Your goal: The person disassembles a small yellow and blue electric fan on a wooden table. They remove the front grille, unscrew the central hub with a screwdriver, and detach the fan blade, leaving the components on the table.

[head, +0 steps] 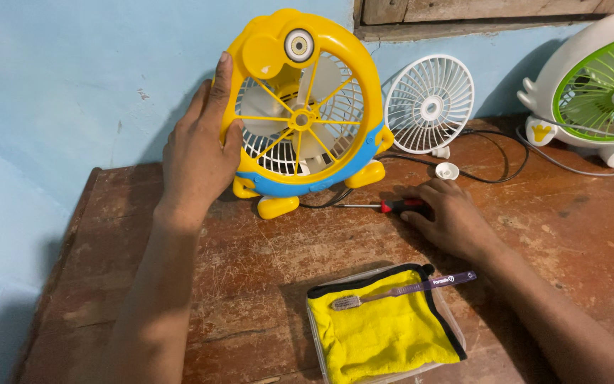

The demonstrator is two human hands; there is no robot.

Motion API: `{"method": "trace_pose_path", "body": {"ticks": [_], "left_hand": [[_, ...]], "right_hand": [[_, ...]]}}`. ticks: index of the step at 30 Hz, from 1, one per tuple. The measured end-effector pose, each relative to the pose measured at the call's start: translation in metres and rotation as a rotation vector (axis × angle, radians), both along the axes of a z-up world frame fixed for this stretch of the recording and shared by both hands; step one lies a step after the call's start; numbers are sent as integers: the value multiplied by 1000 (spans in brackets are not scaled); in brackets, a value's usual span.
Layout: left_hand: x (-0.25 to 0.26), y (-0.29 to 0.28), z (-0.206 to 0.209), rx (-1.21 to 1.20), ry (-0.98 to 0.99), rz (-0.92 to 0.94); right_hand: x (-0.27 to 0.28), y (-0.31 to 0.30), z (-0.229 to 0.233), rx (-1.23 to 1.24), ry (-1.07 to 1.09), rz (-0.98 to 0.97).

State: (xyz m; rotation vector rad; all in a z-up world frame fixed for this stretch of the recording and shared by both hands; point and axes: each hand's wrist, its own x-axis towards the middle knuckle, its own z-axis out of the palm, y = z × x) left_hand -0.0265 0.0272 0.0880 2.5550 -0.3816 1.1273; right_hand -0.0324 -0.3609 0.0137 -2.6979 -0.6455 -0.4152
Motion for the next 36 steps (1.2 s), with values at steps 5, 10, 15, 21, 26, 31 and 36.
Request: {"method": "trace_pose_path", "body": {"ticks": [5, 10, 15, 21, 26, 31, 36], "left_hand": [[5, 1, -1, 6, 16, 8], [6, 2, -3, 7, 5, -6], [4, 4, -3, -13, -21, -47], [2, 2, -1, -8, -30, -45], [-1, 1, 1, -29, -16, -60], [0, 3, -1, -31, -25, -81], [5, 1, -1, 10, 25, -27]], "right_hand": [[2, -1, -3, -10, 9, 4], [2, -1, -9, -84, -77, 16], [0, 0, -7, 4, -211, 124], [-1, 2, -7, 116, -414, 123], [0, 0, -10, 225, -410, 101], [-2, -1, -15, 271, -411, 60], [-4, 4, -16, 208, -356, -56]]}}
